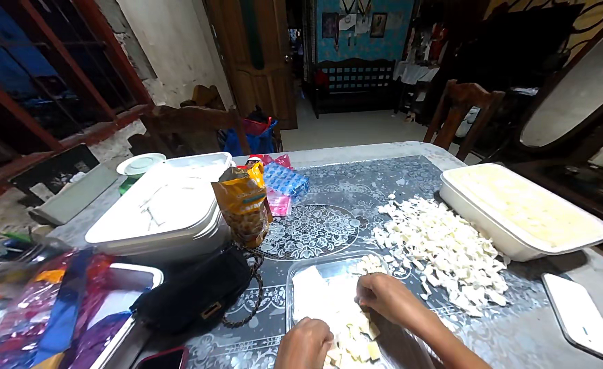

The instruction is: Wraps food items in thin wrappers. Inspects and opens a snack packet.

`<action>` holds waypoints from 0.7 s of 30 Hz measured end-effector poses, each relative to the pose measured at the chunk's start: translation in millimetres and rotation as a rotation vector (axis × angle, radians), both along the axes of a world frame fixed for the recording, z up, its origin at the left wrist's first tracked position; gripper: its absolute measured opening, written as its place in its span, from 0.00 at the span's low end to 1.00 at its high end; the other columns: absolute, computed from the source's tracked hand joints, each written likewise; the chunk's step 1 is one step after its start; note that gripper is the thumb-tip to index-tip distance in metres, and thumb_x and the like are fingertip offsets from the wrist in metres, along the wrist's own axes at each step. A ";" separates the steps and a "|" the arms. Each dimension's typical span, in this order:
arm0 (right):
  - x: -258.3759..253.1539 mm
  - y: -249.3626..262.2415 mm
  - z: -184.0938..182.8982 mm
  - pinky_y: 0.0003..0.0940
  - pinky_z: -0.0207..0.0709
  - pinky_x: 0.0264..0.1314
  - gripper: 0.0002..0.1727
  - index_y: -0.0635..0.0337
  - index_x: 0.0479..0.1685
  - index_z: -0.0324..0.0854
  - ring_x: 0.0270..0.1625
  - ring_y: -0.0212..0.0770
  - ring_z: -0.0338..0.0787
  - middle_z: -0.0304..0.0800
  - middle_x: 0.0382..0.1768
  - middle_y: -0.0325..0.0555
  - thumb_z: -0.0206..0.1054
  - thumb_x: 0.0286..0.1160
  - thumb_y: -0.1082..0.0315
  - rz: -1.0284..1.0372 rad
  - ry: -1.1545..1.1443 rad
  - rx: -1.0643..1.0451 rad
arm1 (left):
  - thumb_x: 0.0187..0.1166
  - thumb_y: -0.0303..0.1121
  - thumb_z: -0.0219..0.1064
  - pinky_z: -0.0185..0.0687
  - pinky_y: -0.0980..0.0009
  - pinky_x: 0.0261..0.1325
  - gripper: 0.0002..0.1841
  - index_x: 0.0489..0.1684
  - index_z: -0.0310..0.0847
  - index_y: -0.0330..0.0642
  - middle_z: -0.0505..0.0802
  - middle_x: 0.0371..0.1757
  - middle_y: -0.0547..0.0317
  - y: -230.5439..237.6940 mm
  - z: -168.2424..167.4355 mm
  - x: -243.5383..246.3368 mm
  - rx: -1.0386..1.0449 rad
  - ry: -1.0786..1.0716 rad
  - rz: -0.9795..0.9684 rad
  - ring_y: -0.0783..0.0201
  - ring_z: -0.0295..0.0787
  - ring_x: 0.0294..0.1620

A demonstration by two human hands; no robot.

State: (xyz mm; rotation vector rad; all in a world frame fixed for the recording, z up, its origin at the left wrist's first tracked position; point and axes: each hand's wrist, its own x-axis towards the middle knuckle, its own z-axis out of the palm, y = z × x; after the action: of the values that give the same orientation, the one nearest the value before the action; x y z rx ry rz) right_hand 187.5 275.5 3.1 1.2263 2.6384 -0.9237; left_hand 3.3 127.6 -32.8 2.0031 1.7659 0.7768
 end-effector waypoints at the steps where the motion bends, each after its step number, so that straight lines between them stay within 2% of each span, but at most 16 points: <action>1: -0.2 -0.1 0.3 0.58 0.76 0.67 0.13 0.67 0.56 0.87 0.58 0.59 0.90 0.92 0.51 0.61 0.66 0.83 0.68 -0.015 0.008 0.009 | 0.74 0.23 0.69 0.87 0.45 0.55 0.07 0.38 0.93 0.30 0.96 0.42 0.41 1.5 3.6 -3.4 -0.077 -0.043 -0.007 0.43 0.95 0.47; 3: 0.6 -0.9 -0.2 0.58 0.78 0.64 0.13 0.68 0.55 0.86 0.55 0.59 0.91 0.92 0.48 0.61 0.65 0.84 0.67 -0.066 0.092 0.056 | 0.78 0.29 0.69 0.87 0.44 0.53 0.09 0.40 0.91 0.29 0.95 0.38 0.41 4.8 8.2 -10.4 -0.180 -0.120 0.011 0.44 0.95 0.43; 5: 2.3 -2.5 -1.6 0.56 0.80 0.61 0.14 0.69 0.54 0.86 0.51 0.56 0.92 0.92 0.46 0.60 0.63 0.85 0.66 -0.125 0.278 0.113 | 0.82 0.32 0.67 0.87 0.48 0.49 0.11 0.44 0.88 0.29 0.94 0.34 0.43 7.7 12.7 -16.4 -0.212 -0.223 0.067 0.49 0.93 0.37; 7: 2.2 -6.8 -3.8 0.42 0.81 0.52 0.14 0.68 0.50 0.87 0.43 0.44 0.89 0.91 0.41 0.53 0.64 0.83 0.65 -0.185 0.540 0.065 | 0.84 0.31 0.63 0.81 0.59 0.37 0.11 0.48 0.84 0.30 0.87 0.24 0.54 10.3 13.3 -19.1 -0.169 -0.393 0.163 0.61 0.83 0.26; 9: -2.2 -16.5 -3.1 0.26 0.81 0.47 0.08 0.66 0.45 0.86 0.38 0.26 0.86 0.90 0.37 0.38 0.67 0.79 0.69 -0.221 0.766 -0.176 | 0.86 0.32 0.59 0.79 0.70 0.32 0.10 0.52 0.79 0.33 0.84 0.21 0.64 13.1 8.6 -18.6 -0.099 -0.583 0.220 0.72 0.80 0.21; 11: -8.9 -28.9 -1.8 0.24 0.80 0.45 0.07 0.67 0.44 0.85 0.36 0.24 0.86 0.90 0.35 0.36 0.67 0.77 0.72 -0.200 0.806 -0.385 | 0.88 0.30 0.55 0.85 0.71 0.36 0.10 0.54 0.75 0.33 0.88 0.24 0.63 14.0 4.7 -14.5 -0.055 -0.711 0.226 0.73 0.86 0.25; 12: -12.2 -33.5 -3.8 0.25 0.80 0.45 0.07 0.67 0.45 0.85 0.36 0.24 0.85 0.90 0.34 0.36 0.67 0.77 0.72 -0.177 0.775 -0.413 | 0.89 0.30 0.54 0.85 0.71 0.37 0.10 0.55 0.73 0.32 0.88 0.25 0.63 13.7 3.2 -11.1 -0.039 -0.749 0.223 0.73 0.87 0.26; 14: -18.0 -40.8 -12.1 0.25 0.79 0.44 0.09 0.68 0.45 0.86 0.35 0.26 0.85 0.90 0.35 0.40 0.68 0.78 0.69 -0.128 0.709 -0.332 | 0.88 0.28 0.53 0.86 0.72 0.38 0.08 0.54 0.72 0.33 0.88 0.25 0.64 12.4 1.5 -3.5 -0.021 -0.807 0.228 0.73 0.87 0.26; 16: -21.7 -45.4 -22.2 0.28 0.80 0.47 0.10 0.67 0.44 0.88 0.43 0.32 0.86 0.90 0.43 0.48 0.69 0.76 0.67 -0.113 0.715 -0.177 | 0.83 0.24 0.60 0.90 0.70 0.40 0.08 0.53 0.69 0.32 0.90 0.27 0.62 10.4 3.5 3.4 -0.024 -0.897 0.248 0.71 0.91 0.29; 18: -22.3 -44.0 -28.0 0.29 0.82 0.57 0.10 0.68 0.44 0.88 0.57 0.38 0.87 0.87 0.58 0.55 0.70 0.74 0.68 -0.111 0.808 -0.136 | 0.77 0.20 0.67 0.91 0.70 0.43 0.15 0.57 0.69 0.33 0.95 0.33 0.59 9.5 7.2 6.8 -0.034 -0.960 0.268 0.70 0.94 0.33; 19: -21.7 -41.8 -27.9 0.28 0.84 0.57 0.09 0.69 0.45 0.87 0.58 0.35 0.88 0.87 0.59 0.53 0.70 0.74 0.71 -0.134 0.876 -0.192 | 0.76 0.19 0.68 0.92 0.70 0.45 0.17 0.61 0.72 0.32 0.97 0.35 0.58 9.4 8.9 6.7 -0.035 -0.975 0.265 0.69 0.96 0.34; 21: -21.1 -39.7 -18.2 0.27 0.86 0.48 0.06 0.65 0.47 0.82 0.45 0.29 0.90 0.90 0.45 0.40 0.65 0.77 0.73 -0.245 0.988 -0.347 | 0.77 0.19 0.67 0.92 0.71 0.48 0.17 0.63 0.80 0.29 0.97 0.38 0.57 9.6 10.4 3.8 -0.032 -0.966 0.244 0.70 0.95 0.37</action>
State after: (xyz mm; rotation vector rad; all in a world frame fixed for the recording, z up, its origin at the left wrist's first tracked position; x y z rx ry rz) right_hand 166.4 235.8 -15.1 1.2036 2.7082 -2.4246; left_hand 7.1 137.2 -22.5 1.0483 1.3818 1.4527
